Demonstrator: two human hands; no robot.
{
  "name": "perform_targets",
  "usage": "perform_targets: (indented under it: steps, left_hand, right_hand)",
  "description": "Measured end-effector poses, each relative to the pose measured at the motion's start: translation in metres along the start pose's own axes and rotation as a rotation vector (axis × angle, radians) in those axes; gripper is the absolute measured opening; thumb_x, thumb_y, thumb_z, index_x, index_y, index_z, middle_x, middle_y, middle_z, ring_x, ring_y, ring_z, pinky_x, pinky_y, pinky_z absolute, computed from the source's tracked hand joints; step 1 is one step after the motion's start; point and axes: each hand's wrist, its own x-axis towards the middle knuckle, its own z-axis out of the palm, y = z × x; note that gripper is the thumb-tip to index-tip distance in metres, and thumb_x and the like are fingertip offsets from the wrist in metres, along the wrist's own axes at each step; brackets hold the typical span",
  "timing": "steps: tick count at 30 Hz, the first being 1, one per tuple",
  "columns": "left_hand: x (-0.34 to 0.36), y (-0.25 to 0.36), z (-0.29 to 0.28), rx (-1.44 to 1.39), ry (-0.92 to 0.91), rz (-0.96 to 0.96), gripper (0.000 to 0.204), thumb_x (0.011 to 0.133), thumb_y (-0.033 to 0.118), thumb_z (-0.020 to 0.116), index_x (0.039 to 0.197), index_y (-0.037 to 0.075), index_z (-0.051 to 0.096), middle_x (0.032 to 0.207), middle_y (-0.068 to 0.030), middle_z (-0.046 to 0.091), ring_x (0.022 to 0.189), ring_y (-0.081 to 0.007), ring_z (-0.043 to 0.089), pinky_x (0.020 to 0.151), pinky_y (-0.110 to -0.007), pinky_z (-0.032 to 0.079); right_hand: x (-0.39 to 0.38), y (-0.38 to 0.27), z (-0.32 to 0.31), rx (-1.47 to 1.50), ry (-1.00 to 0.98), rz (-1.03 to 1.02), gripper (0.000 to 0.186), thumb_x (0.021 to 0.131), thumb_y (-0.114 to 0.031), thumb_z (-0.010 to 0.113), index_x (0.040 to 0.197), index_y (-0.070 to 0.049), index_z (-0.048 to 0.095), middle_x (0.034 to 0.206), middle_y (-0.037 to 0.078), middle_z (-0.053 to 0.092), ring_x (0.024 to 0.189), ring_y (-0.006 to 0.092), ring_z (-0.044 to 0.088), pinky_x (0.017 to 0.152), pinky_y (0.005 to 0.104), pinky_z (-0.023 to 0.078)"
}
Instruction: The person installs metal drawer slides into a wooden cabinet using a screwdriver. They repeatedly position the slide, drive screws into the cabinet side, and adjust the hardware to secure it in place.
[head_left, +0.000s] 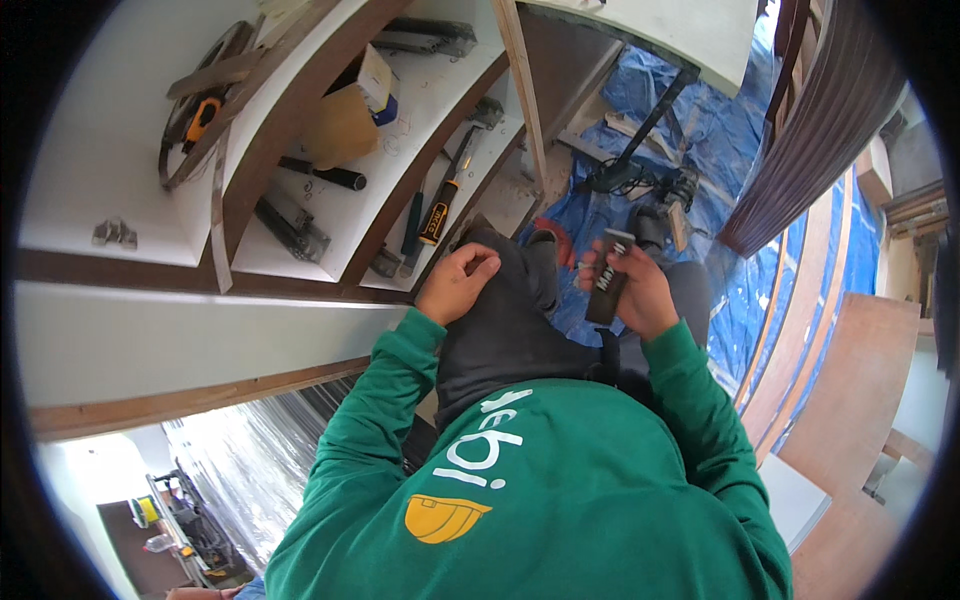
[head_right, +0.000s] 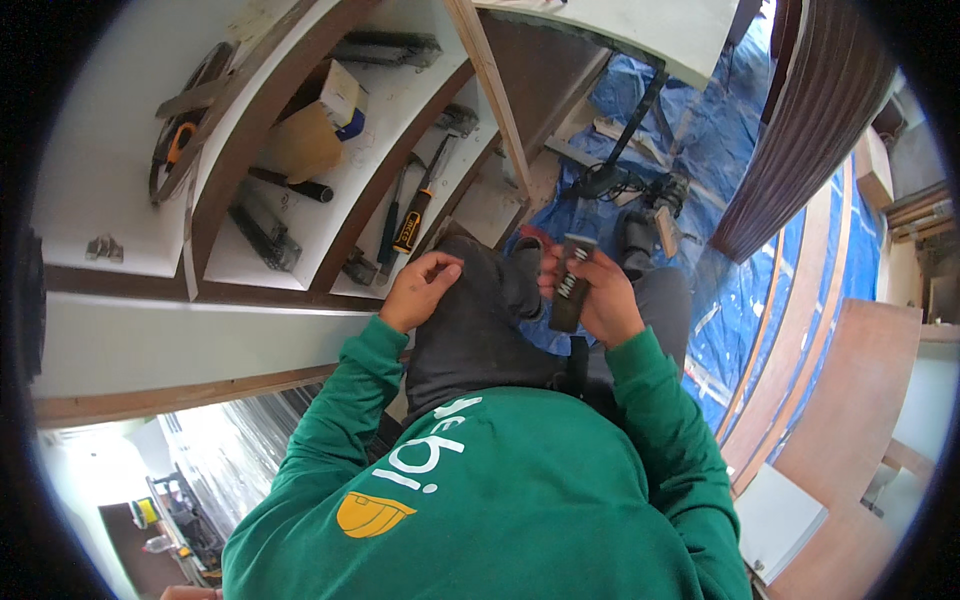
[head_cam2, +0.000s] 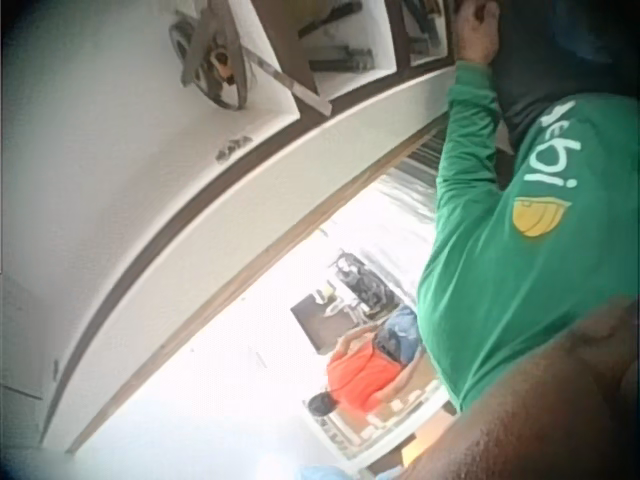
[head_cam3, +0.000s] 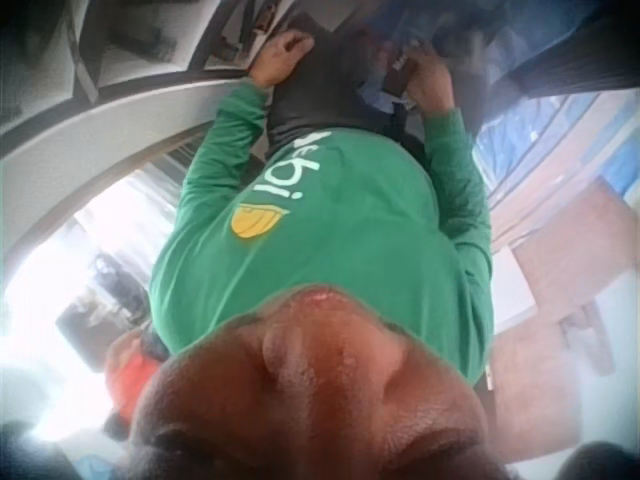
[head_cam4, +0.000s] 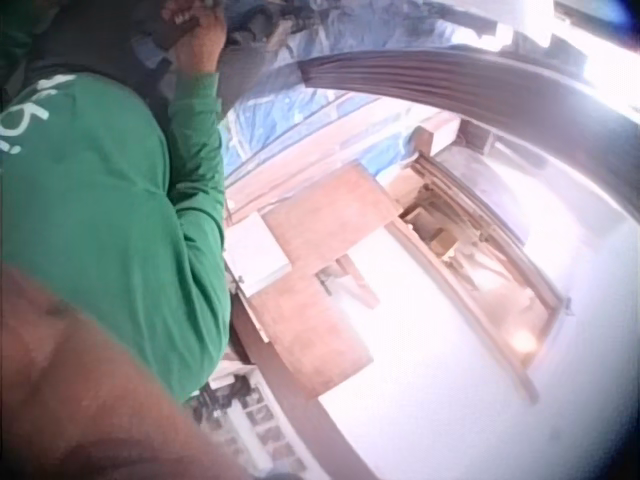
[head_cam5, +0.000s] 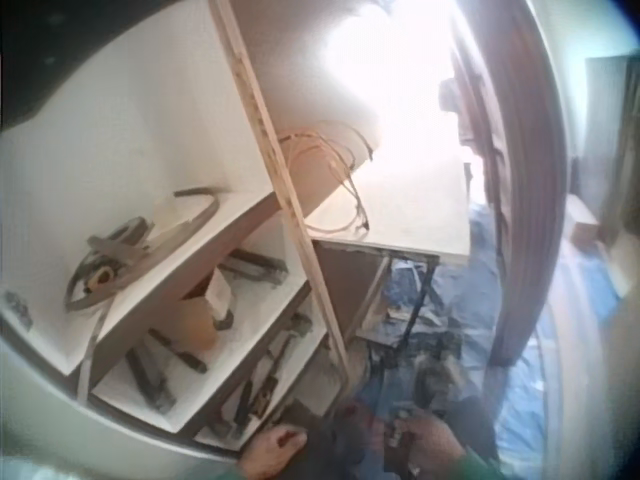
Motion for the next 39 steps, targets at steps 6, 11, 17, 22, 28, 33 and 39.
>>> perform_targets:
  steps: [6,11,17,22,28,33,39]
  left_hand:
    - [0.061,0.014,-0.007,-0.841,0.101,-0.048,0.036,0.102,0.019,0.050,0.136,0.008,0.049,0.132,-0.0105,0.058,0.116,-0.0249,0.058,0.100,-0.039,0.046]
    - [0.134,0.039,-0.015,-1.264,0.166,0.044,0.045,0.101,0.011,0.044,0.146,0.010,0.037,0.149,-0.0071,0.045,0.130,-0.0303,0.049,0.108,-0.051,0.040]
    - [0.193,0.051,-0.013,-1.286,0.149,0.069,0.046,0.100,0.011,0.046,0.145,0.008,0.038,0.153,-0.0041,0.041,0.135,-0.0291,0.044,0.112,-0.053,0.036]
    - [0.197,0.051,-0.017,-1.262,0.127,0.070,0.050,0.100,0.010,0.044,0.149,0.007,0.035,0.155,-0.0061,0.038,0.134,-0.0274,0.044,0.113,-0.048,0.036]
    - [0.190,0.048,-0.019,-1.231,0.137,0.036,0.052,0.099,0.013,0.046,0.149,0.006,0.035,0.151,-0.0104,0.041,0.131,-0.0248,0.044,0.114,-0.044,0.033]
    - [0.179,0.039,-0.015,-1.118,0.265,-0.024,0.052,0.099,0.016,0.050,0.148,0.006,0.038,0.148,-0.0096,0.045,0.130,-0.0234,0.045,0.111,-0.042,0.034]
    - [0.152,0.019,-0.006,-0.701,0.395,-0.013,0.049,0.101,0.024,0.050,0.144,0.004,0.040,0.143,-0.0084,0.049,0.129,-0.0220,0.046,0.110,-0.041,0.033]
  right_hand:
    - [0.071,0.000,0.032,0.001,-0.083,0.070,0.025,0.097,-0.016,0.057,0.115,0.001,0.060,0.085,0.008,0.061,0.075,0.0212,0.061,0.071,0.0347,0.052]
    - [0.132,-0.002,0.042,0.103,-0.116,0.058,0.022,0.099,-0.023,0.056,0.101,-0.002,0.061,0.080,0.006,0.059,0.073,0.0205,0.060,0.068,0.0340,0.051]
    - [0.208,-0.023,0.043,0.133,-0.074,-0.031,0.025,0.100,-0.025,0.055,0.099,-0.001,0.061,0.077,0.006,0.059,0.070,0.0208,0.060,0.068,0.0347,0.051]
    - [0.252,-0.030,0.044,0.205,-0.173,-0.025,0.030,0.101,-0.026,0.052,0.104,0.002,0.061,0.081,0.007,0.060,0.076,0.0219,0.061,0.073,0.0343,0.052]
    - [0.264,-0.013,0.051,0.178,-0.148,-0.047,0.026,0.097,-0.020,0.056,0.108,0.002,0.063,0.084,0.009,0.064,0.077,0.0200,0.062,0.073,0.0312,0.052]
    - [0.270,-0.006,0.053,0.086,-0.144,-0.114,0.028,0.097,-0.018,0.056,0.114,0.002,0.065,0.086,0.007,0.064,0.079,0.0169,0.062,0.074,0.0289,0.051]
    - [0.266,0.015,0.077,0.015,-0.373,-0.155,0.031,0.102,-0.029,0.052,0.099,-0.001,0.066,0.090,0.004,0.064,0.077,0.0122,0.059,0.071,0.0264,0.049]
